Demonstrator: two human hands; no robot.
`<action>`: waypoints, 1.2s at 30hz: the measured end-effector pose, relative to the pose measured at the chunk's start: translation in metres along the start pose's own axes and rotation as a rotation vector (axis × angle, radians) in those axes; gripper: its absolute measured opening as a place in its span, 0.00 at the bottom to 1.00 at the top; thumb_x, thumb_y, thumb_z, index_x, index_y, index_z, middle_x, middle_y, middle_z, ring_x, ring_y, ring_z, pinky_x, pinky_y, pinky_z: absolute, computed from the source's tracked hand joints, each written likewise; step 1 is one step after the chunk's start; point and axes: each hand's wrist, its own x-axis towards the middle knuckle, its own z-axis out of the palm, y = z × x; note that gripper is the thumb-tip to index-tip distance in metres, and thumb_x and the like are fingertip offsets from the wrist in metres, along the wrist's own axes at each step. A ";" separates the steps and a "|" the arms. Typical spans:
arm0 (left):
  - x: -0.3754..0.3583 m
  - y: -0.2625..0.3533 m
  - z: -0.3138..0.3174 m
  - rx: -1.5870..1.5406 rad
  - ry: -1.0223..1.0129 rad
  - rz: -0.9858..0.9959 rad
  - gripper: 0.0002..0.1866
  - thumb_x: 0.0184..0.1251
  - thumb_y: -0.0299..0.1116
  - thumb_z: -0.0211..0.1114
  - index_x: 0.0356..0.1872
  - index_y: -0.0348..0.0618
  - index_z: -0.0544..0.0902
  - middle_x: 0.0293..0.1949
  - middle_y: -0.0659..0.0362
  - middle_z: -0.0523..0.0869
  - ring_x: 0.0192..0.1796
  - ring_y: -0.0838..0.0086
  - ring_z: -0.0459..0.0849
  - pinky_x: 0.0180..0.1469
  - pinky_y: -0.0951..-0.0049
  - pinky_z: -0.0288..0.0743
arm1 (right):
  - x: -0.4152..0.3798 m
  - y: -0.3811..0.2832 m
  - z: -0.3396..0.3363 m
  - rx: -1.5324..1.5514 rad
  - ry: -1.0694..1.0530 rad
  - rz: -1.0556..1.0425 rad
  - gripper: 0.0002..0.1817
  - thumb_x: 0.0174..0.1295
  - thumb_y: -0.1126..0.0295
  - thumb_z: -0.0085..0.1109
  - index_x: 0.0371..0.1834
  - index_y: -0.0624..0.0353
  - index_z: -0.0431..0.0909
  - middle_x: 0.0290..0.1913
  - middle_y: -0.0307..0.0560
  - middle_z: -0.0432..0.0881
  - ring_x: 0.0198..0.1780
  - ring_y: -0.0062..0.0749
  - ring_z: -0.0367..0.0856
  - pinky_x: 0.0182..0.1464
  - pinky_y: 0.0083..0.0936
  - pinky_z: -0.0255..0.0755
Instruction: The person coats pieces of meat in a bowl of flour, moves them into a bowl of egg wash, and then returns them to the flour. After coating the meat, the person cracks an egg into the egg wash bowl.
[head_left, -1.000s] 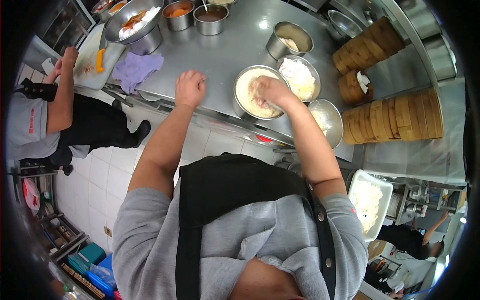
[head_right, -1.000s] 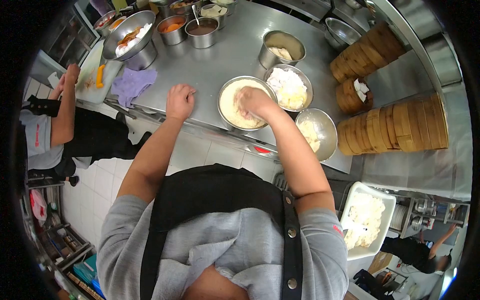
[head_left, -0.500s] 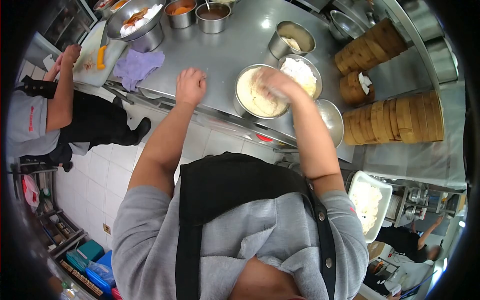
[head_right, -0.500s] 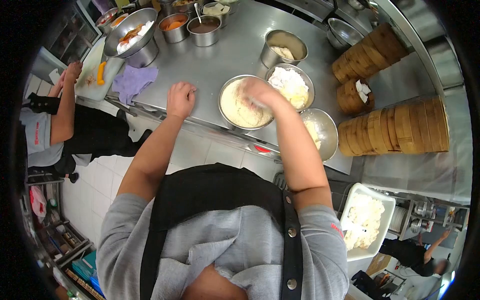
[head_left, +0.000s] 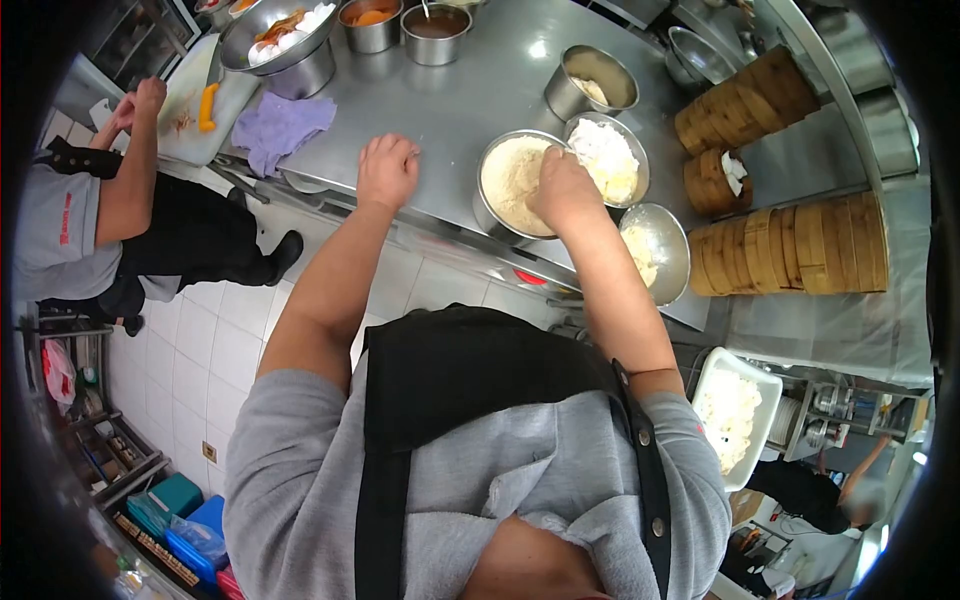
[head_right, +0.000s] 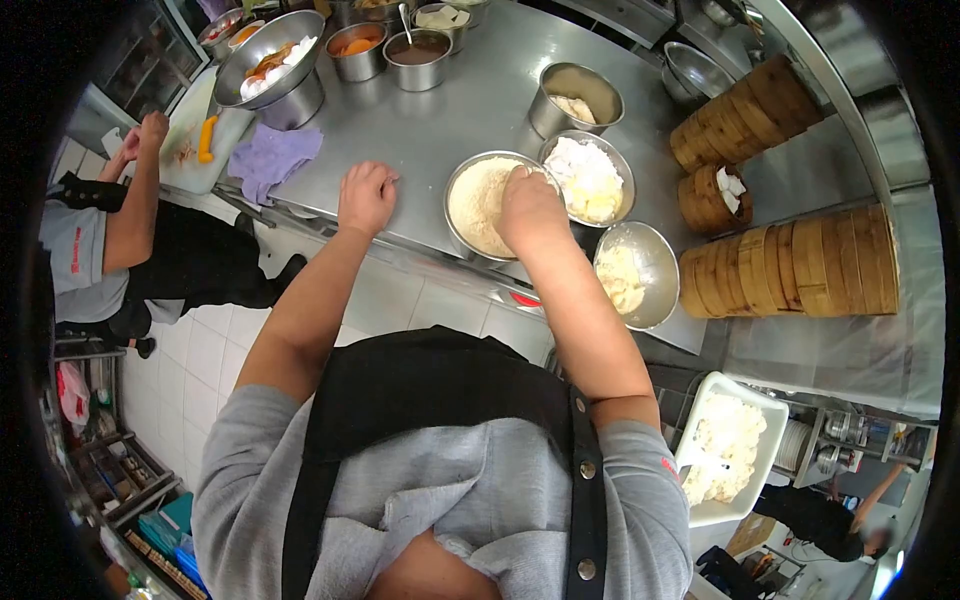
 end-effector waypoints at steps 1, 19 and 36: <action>0.000 0.000 0.000 -0.007 0.006 0.003 0.06 0.55 0.29 0.61 0.33 0.51 0.83 0.41 0.62 0.80 0.50 0.63 0.75 0.56 0.61 0.67 | 0.002 0.004 -0.002 0.034 0.008 0.013 0.27 0.49 0.66 0.67 0.51 0.69 0.70 0.50 0.66 0.77 0.52 0.52 0.80 0.56 0.37 0.74; 0.000 0.001 -0.001 0.003 -0.008 0.017 0.05 0.55 0.29 0.62 0.33 0.50 0.83 0.41 0.62 0.80 0.51 0.63 0.75 0.56 0.61 0.67 | 0.033 0.030 0.024 0.684 -0.143 -0.267 0.08 0.65 0.70 0.50 0.41 0.61 0.76 0.35 0.44 0.80 0.30 0.26 0.78 0.30 0.24 0.75; 0.005 0.001 0.000 0.029 -0.009 0.019 0.06 0.56 0.30 0.61 0.34 0.49 0.83 0.42 0.61 0.81 0.50 0.62 0.76 0.57 0.60 0.67 | 0.023 0.013 0.012 0.825 -0.394 -0.204 0.08 0.62 0.72 0.50 0.40 0.64 0.72 0.28 0.44 0.76 0.27 0.29 0.77 0.28 0.27 0.74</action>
